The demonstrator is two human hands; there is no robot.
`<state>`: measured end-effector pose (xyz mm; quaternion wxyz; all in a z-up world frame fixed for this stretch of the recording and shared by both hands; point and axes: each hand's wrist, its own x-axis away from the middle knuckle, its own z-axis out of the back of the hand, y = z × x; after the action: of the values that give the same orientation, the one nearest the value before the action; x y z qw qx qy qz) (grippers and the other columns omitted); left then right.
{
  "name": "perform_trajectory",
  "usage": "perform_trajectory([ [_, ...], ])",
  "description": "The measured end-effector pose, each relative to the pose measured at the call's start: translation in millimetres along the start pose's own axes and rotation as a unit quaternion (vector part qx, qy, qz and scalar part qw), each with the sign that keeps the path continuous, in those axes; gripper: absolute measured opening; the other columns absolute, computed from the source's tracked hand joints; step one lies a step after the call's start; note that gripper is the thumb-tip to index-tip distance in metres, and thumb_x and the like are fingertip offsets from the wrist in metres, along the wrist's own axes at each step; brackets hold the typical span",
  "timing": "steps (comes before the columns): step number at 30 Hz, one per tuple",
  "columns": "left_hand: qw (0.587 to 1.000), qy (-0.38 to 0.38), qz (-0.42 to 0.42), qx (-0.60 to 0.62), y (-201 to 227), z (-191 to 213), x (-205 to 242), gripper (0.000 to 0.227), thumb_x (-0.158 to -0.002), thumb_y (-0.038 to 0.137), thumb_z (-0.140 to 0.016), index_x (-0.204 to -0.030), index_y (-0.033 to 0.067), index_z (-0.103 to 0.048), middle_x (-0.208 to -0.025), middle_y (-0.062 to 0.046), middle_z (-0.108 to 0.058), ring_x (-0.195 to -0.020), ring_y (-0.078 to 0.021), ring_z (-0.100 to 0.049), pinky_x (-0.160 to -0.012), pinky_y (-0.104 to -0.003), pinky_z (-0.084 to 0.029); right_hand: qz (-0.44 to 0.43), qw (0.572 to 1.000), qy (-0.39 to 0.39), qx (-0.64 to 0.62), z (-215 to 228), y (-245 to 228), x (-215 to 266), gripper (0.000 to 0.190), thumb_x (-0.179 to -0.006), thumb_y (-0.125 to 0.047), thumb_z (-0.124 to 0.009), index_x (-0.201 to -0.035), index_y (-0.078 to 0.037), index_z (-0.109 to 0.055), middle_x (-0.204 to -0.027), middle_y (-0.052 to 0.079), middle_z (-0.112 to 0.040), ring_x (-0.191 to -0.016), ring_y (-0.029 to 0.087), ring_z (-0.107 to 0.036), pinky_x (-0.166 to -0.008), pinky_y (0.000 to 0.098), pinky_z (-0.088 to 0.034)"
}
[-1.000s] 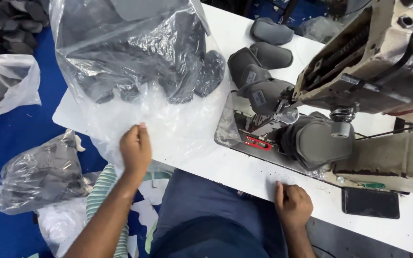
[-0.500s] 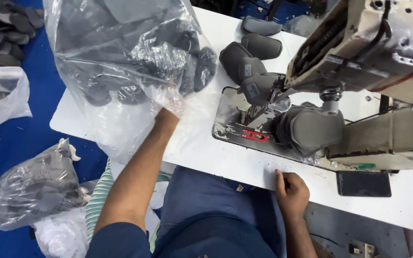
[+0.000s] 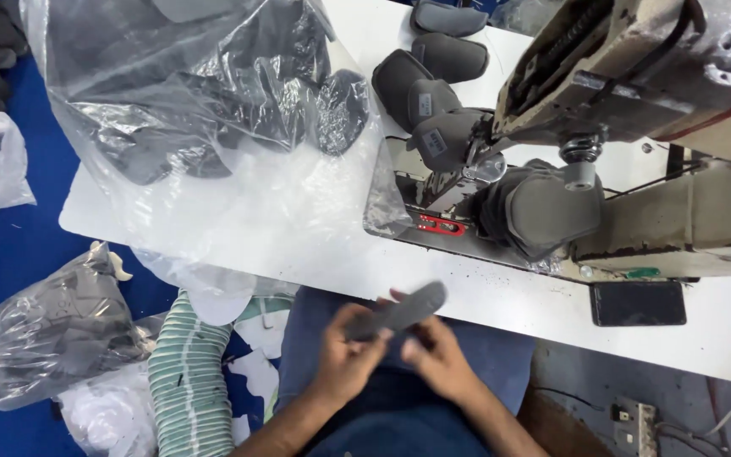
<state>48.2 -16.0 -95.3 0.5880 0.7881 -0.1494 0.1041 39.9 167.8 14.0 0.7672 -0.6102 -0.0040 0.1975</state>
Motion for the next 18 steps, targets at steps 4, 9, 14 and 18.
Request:
perform_trajectory([
  [4,0.987,-0.066,-0.123,-0.078,69,-42,-5,0.061,-0.091,0.012,-0.08,-0.137,-0.0027,-0.043,-0.122,-0.02,-0.053,-0.109,-0.0244,-0.053,-0.093,-0.039,-0.044,-0.201,0.932,0.216,-0.212,4,16,3,0.037,-0.099,-0.007,-0.059,-0.135,0.001,-0.058,-0.12,0.012,-0.07,-0.11,0.018,-0.065,-0.097,0.0311,-0.052],
  [9,0.942,-0.167,-0.278,-0.082,109,-68,-29,0.109,-0.087,0.026,-0.083,-0.164,0.0076,-0.008,-0.152,-0.018,-0.042,-0.139,-0.0262,-0.044,-0.116,-0.043,-0.038,-0.099,0.957,0.234,0.139,18,-23,-9,0.036,-0.095,-0.005,-0.069,-0.132,-0.003,-0.068,-0.114,0.013,-0.07,-0.101,0.022,-0.068,-0.087,0.0307,-0.054],
  [14,0.915,-0.248,0.042,0.315,109,-84,-40,0.09,-0.095,0.032,-0.066,-0.17,0.0173,-0.018,-0.135,-0.018,-0.048,-0.12,-0.0291,-0.053,-0.108,-0.047,-0.045,-0.029,0.996,0.07,0.044,27,-26,-2,0.057,-0.081,-0.018,-0.083,-0.132,-0.001,-0.064,-0.128,0.016,-0.062,-0.119,0.029,-0.061,-0.104,0.0383,-0.048],
  [18,0.871,-0.24,0.072,0.424,121,-90,-43,0.082,-0.097,0.04,-0.059,-0.166,0.0157,-0.023,-0.138,-0.019,-0.049,-0.122,-0.0316,-0.056,-0.109,-0.047,-0.047,-0.01,0.994,0.068,0.086,24,-29,-3,0.062,-0.079,-0.021,-0.079,-0.137,-0.003,-0.065,-0.14,0.016,-0.062,-0.126,0.031,-0.058,-0.112,0.0414,-0.042],
])
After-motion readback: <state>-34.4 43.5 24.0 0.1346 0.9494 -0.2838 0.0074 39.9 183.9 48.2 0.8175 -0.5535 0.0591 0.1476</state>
